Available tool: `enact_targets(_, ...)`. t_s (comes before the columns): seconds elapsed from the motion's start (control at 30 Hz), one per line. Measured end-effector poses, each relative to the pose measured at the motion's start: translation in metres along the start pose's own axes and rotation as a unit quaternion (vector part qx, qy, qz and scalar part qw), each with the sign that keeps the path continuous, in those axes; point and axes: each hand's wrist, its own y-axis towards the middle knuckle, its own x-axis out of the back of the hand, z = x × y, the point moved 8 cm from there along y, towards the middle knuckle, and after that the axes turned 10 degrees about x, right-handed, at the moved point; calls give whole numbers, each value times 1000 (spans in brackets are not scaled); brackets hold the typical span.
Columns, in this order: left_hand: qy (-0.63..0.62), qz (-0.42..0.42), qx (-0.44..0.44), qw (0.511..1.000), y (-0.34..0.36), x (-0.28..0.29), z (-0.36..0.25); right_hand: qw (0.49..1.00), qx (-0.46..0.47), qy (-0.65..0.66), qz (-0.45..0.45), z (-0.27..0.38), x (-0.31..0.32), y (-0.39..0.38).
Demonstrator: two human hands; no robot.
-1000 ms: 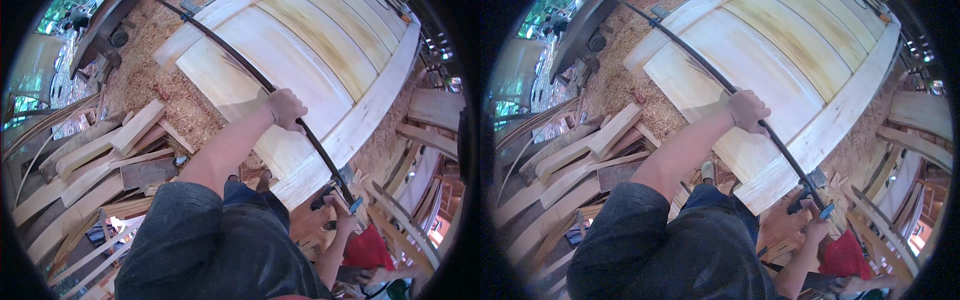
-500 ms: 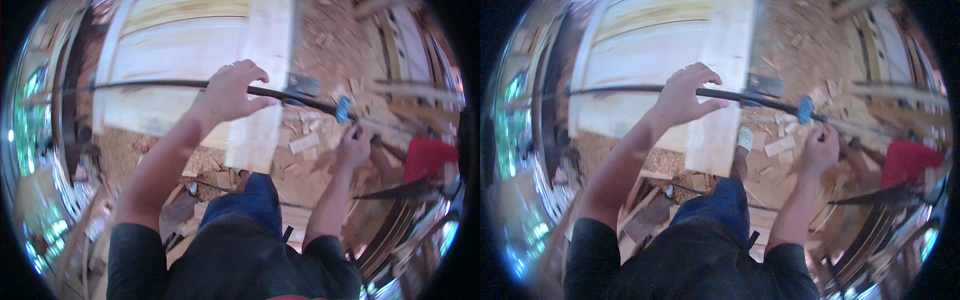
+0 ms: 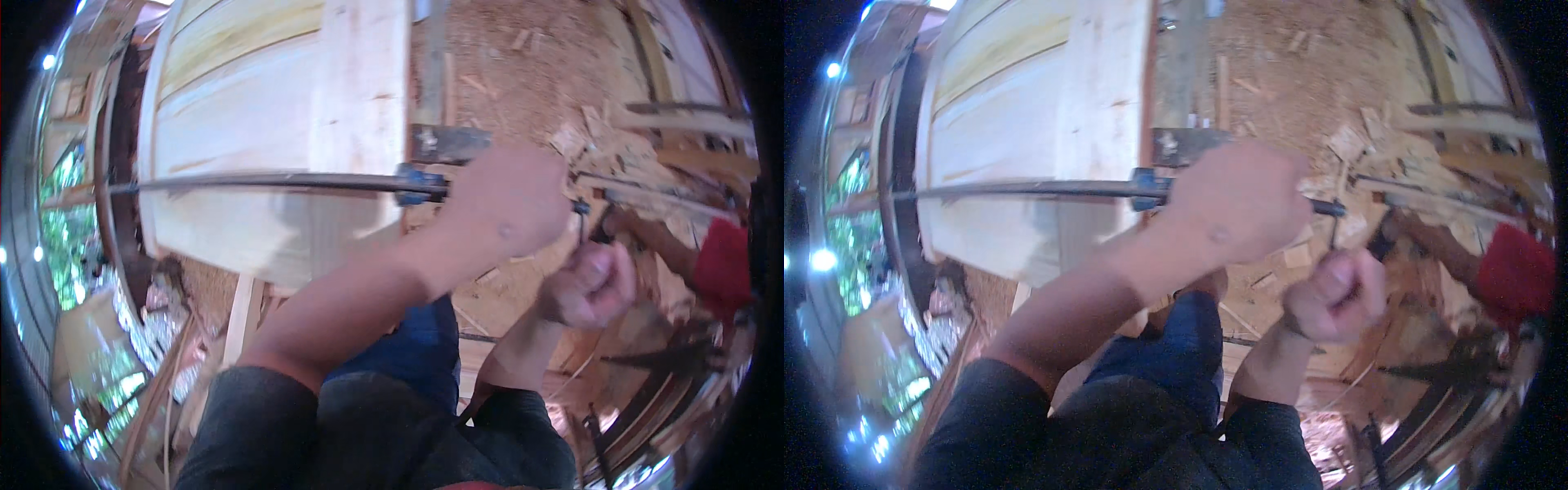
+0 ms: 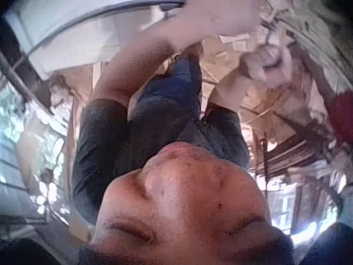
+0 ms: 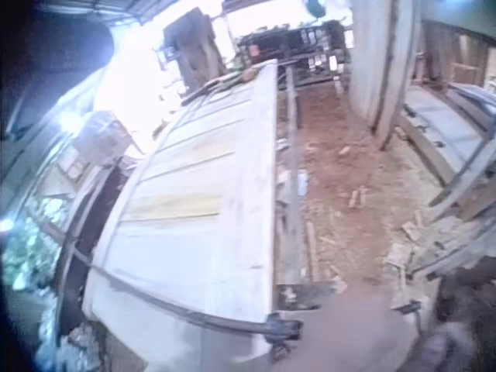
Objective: The person assembles a wooden door by using a drill, hammering wooden pegs into pre-drilled holes, and using a long metal bar clamp to secure the door sections together.
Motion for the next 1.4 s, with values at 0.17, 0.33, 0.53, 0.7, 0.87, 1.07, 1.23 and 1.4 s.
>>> enact_targets(0.17, -55, 8, -20, 998, -11, 13, -1, 993, 29, -110, -36, 1, -46, 78)
enact_targets(0.33, -52, 31, -27, 998, -30, 19, 16, 963, 21, -219, 155, -7, -107, 95)
enact_targets(0.53, -56, -11, -71, 996, -33, 3, 7, 813, 230, -293, 447, -11, -120, 80)
enact_targets(0.7, -63, -76, -70, 993, -28, -2, 7, 805, 161, -326, 468, -34, -124, 84)
enact_targets(0.87, -52, -73, -61, 994, -17, -16, 10, 765, 141, -339, 528, -69, -176, 78)
enact_targets(1.07, -36, -102, -88, 990, -28, -3, -7, 693, 77, -240, 675, -184, -209, 39)
enact_targets(1.23, -14, -104, -83, 991, -40, 12, 6, 778, 23, -155, 608, -141, -214, 38)
enact_targets(1.4, 73, -104, -164, 978, -48, 6, 12, 852, -92, 16, 516, -118, -175, 46)
